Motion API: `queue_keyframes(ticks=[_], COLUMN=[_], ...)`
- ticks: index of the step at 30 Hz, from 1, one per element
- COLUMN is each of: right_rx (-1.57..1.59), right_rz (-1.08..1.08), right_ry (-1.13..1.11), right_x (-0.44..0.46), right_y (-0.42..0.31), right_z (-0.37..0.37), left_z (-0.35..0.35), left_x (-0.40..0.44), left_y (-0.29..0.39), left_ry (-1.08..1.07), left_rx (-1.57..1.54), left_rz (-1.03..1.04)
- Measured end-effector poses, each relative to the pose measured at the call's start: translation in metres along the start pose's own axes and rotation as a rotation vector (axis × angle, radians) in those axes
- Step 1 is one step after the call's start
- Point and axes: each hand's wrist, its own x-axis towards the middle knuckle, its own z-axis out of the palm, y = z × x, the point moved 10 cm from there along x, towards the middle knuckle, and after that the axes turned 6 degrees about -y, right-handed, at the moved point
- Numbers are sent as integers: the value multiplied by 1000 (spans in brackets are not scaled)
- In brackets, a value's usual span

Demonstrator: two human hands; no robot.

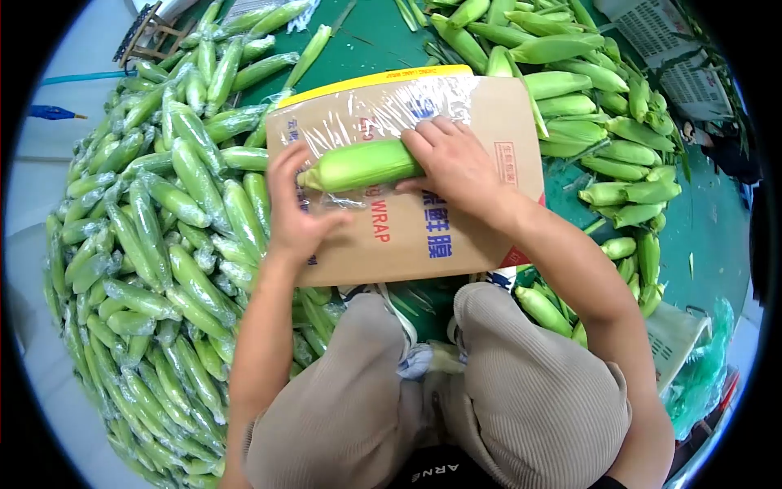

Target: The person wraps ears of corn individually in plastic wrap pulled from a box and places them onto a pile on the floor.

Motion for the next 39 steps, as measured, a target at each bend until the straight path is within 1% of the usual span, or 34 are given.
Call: queue_keyframes(ticks=[1,2,4,7,8,10,11,12,14,15,16,18,19,22,24,25,26,28,29,32,33,36,37,39], right_rx=[-4,6,53,56,49,-31,-66,-97,20,76,188,231,254,72,63,42,-44,-199,-253,-99,-9,290,383,367], right_rz=[-4,16,53,86,97,113,124,142,0,-73,-132,-144,-141,-262,-57,26,11,-10,-68,0,22,-2,60,131], right_ry=[7,41,61,117,135,36,-32,-102,-182,-223,-228,-373,-329,-3,207,199,139,-9,132,-40,-132,-261,-404,-749], right_x=[3,5,-7,-11,-13,-14,-16,-18,-27,-32,-37,-46,-44,-17,12,23,34,46,50,76,79,49,39,33], right_y=[5,11,10,9,9,9,8,7,-14,-25,-40,-54,-52,-45,-10,-2,-3,0,4,39,43,18,15,9], right_z=[4,4,6,-1,-5,-6,-8,-6,4,9,8,23,20,-19,-34,-46,-40,-14,-9,10,13,9,16,14], left_z=[-17,-15,0,10,4,-4,-12,-16,-18,-18,-13,12,25,33,28,14,-1,-32,-34,3,18,29,30,38], left_x=[-22,-40,-50,-29,-29,-33,-51,-64,-94,-102,-96,-89,-89,-33,39,70,93,119,118,84,76,52,45,35], left_y=[-11,-25,-37,-31,-29,-32,-50,-47,-38,-22,2,44,52,46,18,1,-14,-18,-21,42,50,61,61,66], left_ry=[149,91,-76,-178,-84,104,213,335,548,498,370,123,41,-212,-323,-180,-35,178,135,60,-6,-64,-114,-208], left_rx=[-82,67,364,262,248,222,28,-130,-459,-407,-241,90,225,396,616,675,726,533,208,497,581,711,649,503], left_rz=[-14,-160,-294,-265,-255,-218,-396,-368,-315,-313,-204,5,79,-98,-188,-170,-158,-102,-129,198,211,309,277,236])
